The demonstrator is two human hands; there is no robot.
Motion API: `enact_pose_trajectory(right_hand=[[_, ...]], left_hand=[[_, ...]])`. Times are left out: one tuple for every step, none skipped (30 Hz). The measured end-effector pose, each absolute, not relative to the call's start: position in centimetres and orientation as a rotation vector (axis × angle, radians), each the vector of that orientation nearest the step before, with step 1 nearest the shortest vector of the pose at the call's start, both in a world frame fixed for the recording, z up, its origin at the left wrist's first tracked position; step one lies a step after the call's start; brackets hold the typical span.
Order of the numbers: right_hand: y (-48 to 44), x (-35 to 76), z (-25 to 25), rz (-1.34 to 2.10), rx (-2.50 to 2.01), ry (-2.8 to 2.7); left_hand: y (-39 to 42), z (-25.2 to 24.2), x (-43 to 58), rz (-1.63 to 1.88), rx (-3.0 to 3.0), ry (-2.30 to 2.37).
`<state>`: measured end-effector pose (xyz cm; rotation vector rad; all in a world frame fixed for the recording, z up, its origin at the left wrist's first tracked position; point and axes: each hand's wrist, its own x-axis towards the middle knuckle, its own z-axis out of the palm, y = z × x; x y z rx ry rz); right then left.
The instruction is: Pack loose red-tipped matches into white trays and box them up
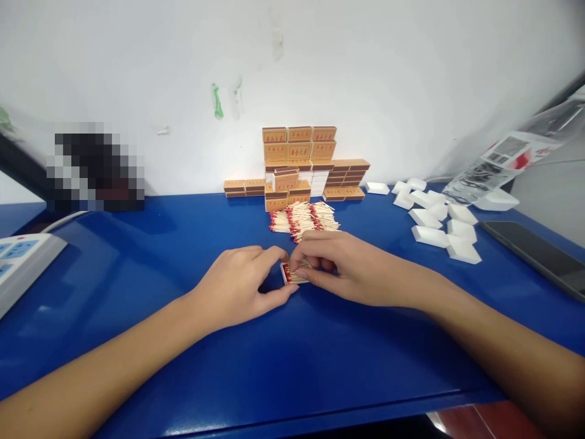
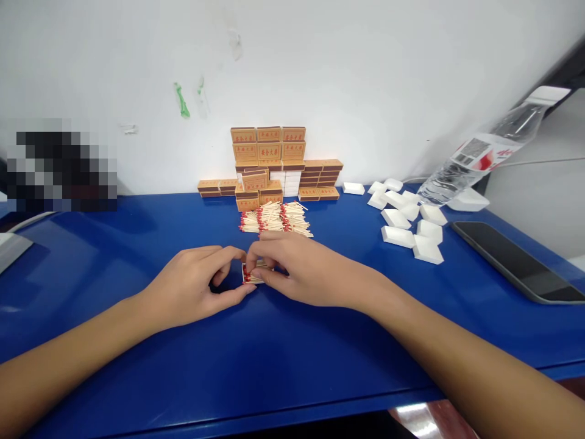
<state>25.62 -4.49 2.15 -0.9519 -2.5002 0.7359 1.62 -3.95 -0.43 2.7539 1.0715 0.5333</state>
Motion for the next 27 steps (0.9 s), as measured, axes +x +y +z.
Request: enact_pose_trajectory(right_hand=[[-4.6,25.6,2.3,0.751,-0.915,-2.506],[-4.7,25.6,2.5,0.758,-0.884,-2.522],[-4.8,25.5,2.6,0.756,-0.863,-2.545],[-4.9,25.5,2.7,0.745,-0.853,-2.571],[-5.0,25.5,2.7,0.73,-0.853,-2.592],[-5.0,25.5,2.7,0.715,-0.858,-2.602],[-5.0,25.6,2.7,0.702,-0.87,-2.6],[-4.9,25.6,2.7,0.687,-0.888,-2.592],[-4.9,25.6,2.7,0.668,-0.905,-2.579],[-4.8,25.7,2.8,0.649,-0.92,-2.565],[-4.8,25.7,2.8,0.636,-0.929,-2.558],[-4.7,25.8,2.9,0.63,-0.933,-2.558],[-4.6,25.9,3.1,0.627,-0.934,-2.561],[-4.5,26.1,3.3,0.616,-0.934,-2.561],[-4.4,26.4,3.5,0.589,-0.947,-2.559],[-4.2,26.8,3.7,0.545,-0.978,-2.557],[-3.9,27.3,3.9,0.49,-1.026,-2.555],[-3.7,27.9,4.2,0.437,-1.088,-2.556],[-3.4,28.5,4.4,0.403,-1.164,-2.57],[-3.1,29.2,4.6,0.395,-1.247,-2.591],[-2.9,29.9,4.8,0.414,-1.333,-2.62],[-2.7,30.5,5.0,0.443,-1.413,-2.644],[-2.5,31.0,5.1,0.479,-1.485,-2.663],[-2.4,31.5,5.2,0.512,-1.546,-2.675],[-2.2,31.9,5.2,0.541,-1.596,-2.68],[-2.1,32.1,5.2,0.568,-1.636,-2.682],[-2.1,32.3,5.1,0.593,-1.666,-2.685]], left_hand=[[-3.9,-0.4,1.6,0.536,2.754,1.066],[-3.9,-0.4,1.6,0.535,2.753,1.06],[-3.9,-0.4,1.6,0.529,2.751,1.052],[-3.8,-0.4,1.6,0.519,2.751,1.045],[-3.8,-0.4,1.5,0.508,2.751,1.04],[-3.7,-0.4,1.5,0.502,2.753,1.038],[-3.7,-0.4,1.5,0.5,2.756,1.038],[-3.7,-0.5,1.5,0.504,2.759,1.038],[-3.7,-0.5,1.5,0.51,2.762,1.038],[-3.7,-0.5,1.5,0.515,2.764,1.04],[-3.7,-0.5,1.5,0.517,2.765,1.042],[-3.7,-0.6,1.5,0.518,2.766,1.044],[-3.7,-0.6,1.5,0.518,2.766,1.046],[-3.8,-0.6,1.5,0.517,2.766,1.048],[-3.8,-0.6,1.5,0.521,2.766,1.052],[-3.8,-0.6,1.5,0.525,2.768,1.055],[-3.9,-0.6,1.5,0.527,2.769,1.059],[-3.9,-0.6,1.5,0.531,2.771,1.063],[-3.9,-0.6,1.6,0.537,2.773,1.07],[-3.9,-0.6,1.6,0.545,2.775,1.075],[-3.9,-0.6,1.6,0.553,2.776,1.081],[-3.8,-0.7,1.6,0.56,2.775,1.087],[-3.8,-0.7,1.5,0.565,2.774,1.091],[-3.8,-0.8,1.5,0.566,2.773,1.09],[-3.8,-0.8,1.5,0.565,2.773,1.089],[-3.8,-0.9,1.5,0.565,2.775,1.086],[-3.8,-0.9,1.5,0.564,2.776,1.086]])
